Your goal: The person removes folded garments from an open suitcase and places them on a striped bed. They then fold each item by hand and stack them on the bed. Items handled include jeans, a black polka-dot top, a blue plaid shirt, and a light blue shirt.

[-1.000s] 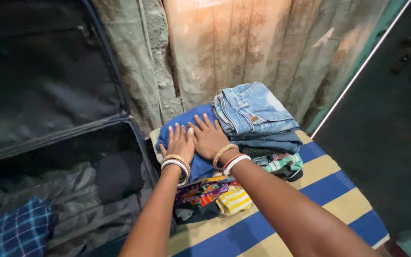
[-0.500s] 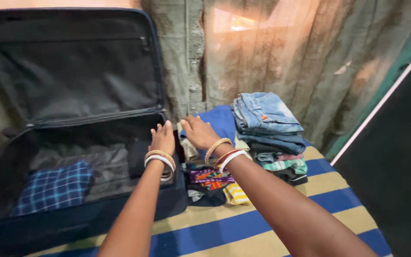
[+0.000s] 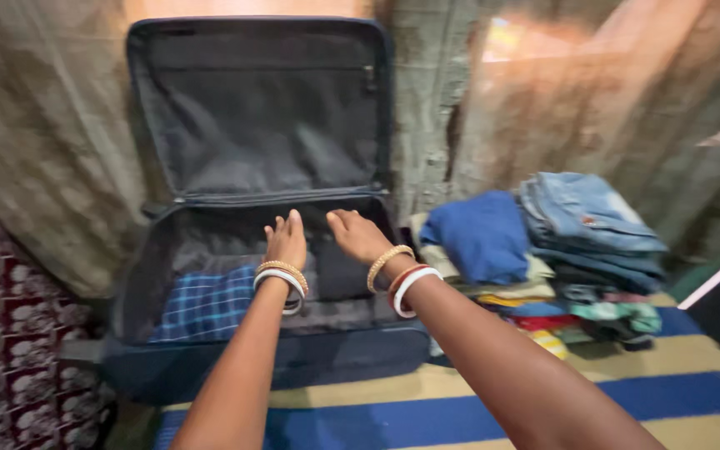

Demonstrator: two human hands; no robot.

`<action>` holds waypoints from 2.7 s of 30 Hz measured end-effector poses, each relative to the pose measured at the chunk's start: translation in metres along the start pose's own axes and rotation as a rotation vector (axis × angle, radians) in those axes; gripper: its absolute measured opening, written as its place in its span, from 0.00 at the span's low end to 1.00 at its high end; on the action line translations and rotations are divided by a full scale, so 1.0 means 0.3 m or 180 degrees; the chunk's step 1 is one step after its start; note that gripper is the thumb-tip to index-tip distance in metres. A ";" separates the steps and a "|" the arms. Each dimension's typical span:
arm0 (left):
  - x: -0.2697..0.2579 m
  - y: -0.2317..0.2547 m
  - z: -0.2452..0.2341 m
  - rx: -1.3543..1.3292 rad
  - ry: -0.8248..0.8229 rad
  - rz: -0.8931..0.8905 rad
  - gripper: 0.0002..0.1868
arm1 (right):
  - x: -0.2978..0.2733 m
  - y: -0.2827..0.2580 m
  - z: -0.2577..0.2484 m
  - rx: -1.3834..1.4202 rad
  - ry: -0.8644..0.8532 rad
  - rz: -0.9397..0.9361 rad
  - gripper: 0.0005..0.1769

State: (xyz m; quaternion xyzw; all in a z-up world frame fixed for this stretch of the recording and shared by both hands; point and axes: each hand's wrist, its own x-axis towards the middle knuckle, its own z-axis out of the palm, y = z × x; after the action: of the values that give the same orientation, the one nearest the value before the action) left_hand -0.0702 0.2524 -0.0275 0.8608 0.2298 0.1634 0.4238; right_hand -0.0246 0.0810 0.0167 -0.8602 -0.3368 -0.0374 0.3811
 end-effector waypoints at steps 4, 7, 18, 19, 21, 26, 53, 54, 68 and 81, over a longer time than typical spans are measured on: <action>0.104 -0.189 -0.135 0.0067 -0.0056 -0.0478 0.41 | 0.091 -0.067 0.191 0.0047 -0.0210 0.0186 0.30; 0.165 -0.355 -0.205 0.0143 0.0064 -0.0393 0.42 | 0.137 -0.079 0.330 0.0015 -0.0426 0.0362 0.31; 0.416 -0.988 -0.156 0.0154 0.0162 -0.0389 0.41 | 0.260 0.071 0.873 0.0056 -0.0819 0.0824 0.33; 0.428 -1.021 -0.150 0.0163 0.0130 -0.0439 0.41 | 0.263 0.091 0.920 0.0203 -0.0799 0.0732 0.33; 0.458 -1.062 -0.150 0.0458 0.0061 -0.0591 0.40 | 0.271 0.136 1.004 0.0309 -0.0815 0.0783 0.34; 0.415 -0.994 -0.243 0.0390 0.0064 -0.1952 0.41 | 0.282 0.223 1.205 -0.0250 -0.1141 0.1371 0.41; 0.343 -0.668 -0.317 -0.0998 0.0078 -0.1232 0.47 | 0.235 -0.222 0.470 0.3502 -0.1240 0.2081 0.28; 0.303 -0.612 -0.338 -0.1132 -0.0029 -0.1237 0.50 | 0.221 -0.235 0.418 0.3452 -0.1226 0.1998 0.29; -0.245 0.085 -0.346 -0.2667 -0.0996 -0.1006 0.46 | -0.161 -0.321 -0.252 0.3201 -0.0464 0.1790 0.32; -0.579 0.580 -0.042 -0.3642 -0.0562 -0.0188 0.32 | -0.661 0.146 -0.666 0.2978 -0.0086 0.3146 0.56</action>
State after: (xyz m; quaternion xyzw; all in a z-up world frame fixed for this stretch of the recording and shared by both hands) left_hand -0.1775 0.0748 0.1050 0.4983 0.0926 0.1773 0.8436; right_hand -0.1122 -0.1853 0.0667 -0.6580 0.1104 0.3015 0.6811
